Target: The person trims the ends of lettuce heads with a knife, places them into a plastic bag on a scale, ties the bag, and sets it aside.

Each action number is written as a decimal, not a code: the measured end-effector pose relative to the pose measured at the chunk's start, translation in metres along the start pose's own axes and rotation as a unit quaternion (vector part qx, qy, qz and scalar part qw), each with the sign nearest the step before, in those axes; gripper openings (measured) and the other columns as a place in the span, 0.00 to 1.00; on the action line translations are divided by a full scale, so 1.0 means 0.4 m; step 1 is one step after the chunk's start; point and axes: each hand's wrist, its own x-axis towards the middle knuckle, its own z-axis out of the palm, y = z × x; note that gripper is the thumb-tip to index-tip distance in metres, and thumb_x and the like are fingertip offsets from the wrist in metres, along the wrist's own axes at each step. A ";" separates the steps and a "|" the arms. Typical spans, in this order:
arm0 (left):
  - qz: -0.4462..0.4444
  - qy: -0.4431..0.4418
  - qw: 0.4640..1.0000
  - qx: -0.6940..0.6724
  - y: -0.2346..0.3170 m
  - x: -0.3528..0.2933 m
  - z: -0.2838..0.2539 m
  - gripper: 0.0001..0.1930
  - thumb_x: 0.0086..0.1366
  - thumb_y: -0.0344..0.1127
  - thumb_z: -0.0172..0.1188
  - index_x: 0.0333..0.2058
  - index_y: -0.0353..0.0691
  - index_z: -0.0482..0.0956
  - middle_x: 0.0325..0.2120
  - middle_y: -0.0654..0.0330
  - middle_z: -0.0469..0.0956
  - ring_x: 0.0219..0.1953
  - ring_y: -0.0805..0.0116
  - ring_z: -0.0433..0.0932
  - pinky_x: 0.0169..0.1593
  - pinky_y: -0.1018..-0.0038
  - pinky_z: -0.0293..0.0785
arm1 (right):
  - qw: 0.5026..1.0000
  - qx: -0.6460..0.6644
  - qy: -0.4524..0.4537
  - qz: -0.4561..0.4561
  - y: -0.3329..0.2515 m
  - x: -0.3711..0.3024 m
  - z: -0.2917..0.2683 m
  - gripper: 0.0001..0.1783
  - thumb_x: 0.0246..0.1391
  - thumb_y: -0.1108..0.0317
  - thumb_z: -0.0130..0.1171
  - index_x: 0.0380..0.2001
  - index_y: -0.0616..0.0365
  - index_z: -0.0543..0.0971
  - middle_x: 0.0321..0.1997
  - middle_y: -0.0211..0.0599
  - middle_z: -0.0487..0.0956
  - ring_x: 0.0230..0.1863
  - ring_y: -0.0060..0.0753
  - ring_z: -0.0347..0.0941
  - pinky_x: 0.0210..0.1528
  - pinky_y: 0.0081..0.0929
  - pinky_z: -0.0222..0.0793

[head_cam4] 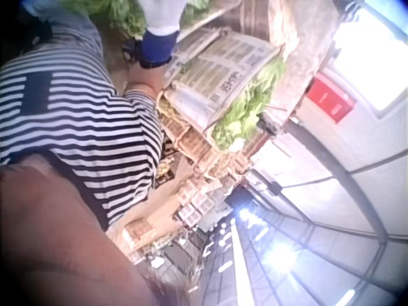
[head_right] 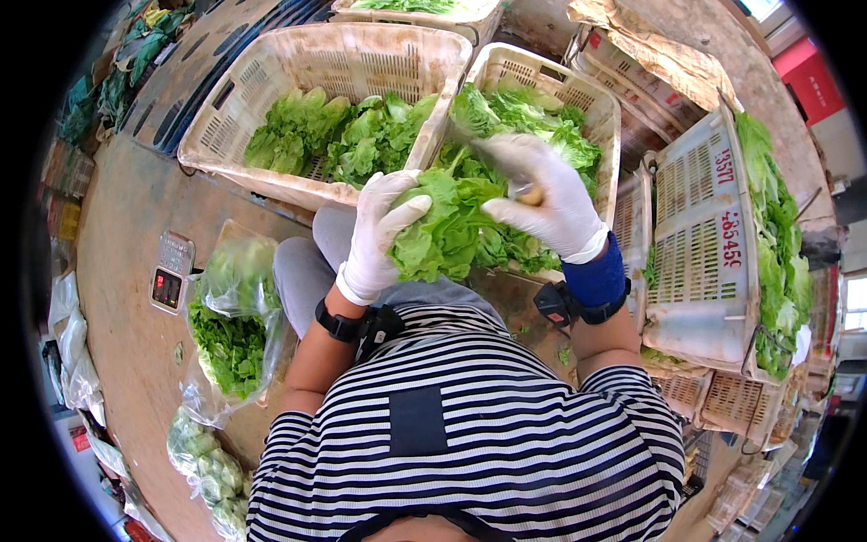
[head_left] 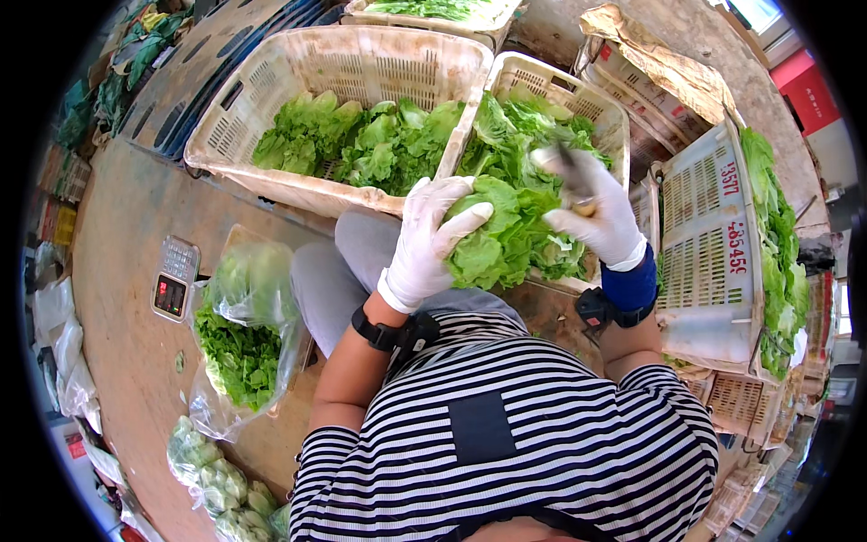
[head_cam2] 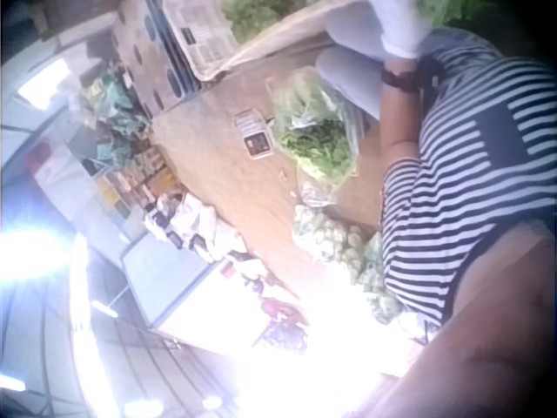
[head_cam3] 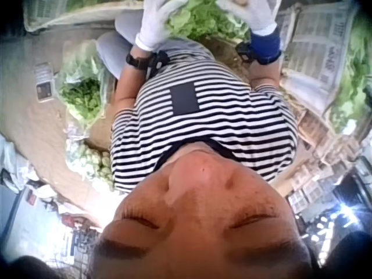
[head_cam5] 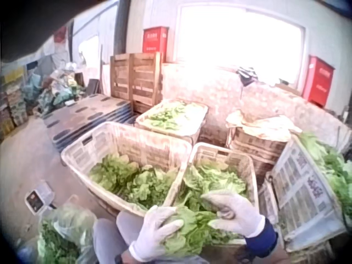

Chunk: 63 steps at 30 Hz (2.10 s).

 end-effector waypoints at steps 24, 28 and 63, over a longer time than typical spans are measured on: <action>-0.108 -0.129 0.985 0.039 0.022 0.036 0.053 0.52 0.31 0.44 0.69 0.58 0.40 0.55 0.47 0.55 0.66 0.52 0.55 0.62 0.57 0.61 0.50 | 0.965 -0.189 -0.129 0.131 0.007 -0.008 0.040 0.17 0.38 0.65 0.66 0.36 0.54 0.78 0.28 0.35 0.74 0.32 0.34 0.71 0.35 0.25 0.65; -0.153 -0.141 0.977 0.038 0.018 0.022 0.051 0.50 0.30 0.46 0.69 0.56 0.41 0.57 0.48 0.53 0.64 0.53 0.55 0.61 0.57 0.61 0.52 | 0.972 -0.155 -0.131 0.115 0.028 0.006 0.027 0.14 0.40 0.65 0.65 0.33 0.56 0.78 0.25 0.35 0.72 0.28 0.35 0.70 0.32 0.25 0.65; -0.153 0.032 0.977 -0.142 -0.014 0.019 0.038 0.43 0.29 0.34 0.72 0.50 0.39 0.62 0.47 0.54 0.64 0.51 0.57 0.63 0.57 0.67 0.58 | 0.891 -0.407 0.195 0.047 0.169 -0.060 -0.145 0.24 0.42 0.75 0.58 0.47 0.58 0.73 0.34 0.36 0.75 0.37 0.28 0.71 0.40 0.21 0.66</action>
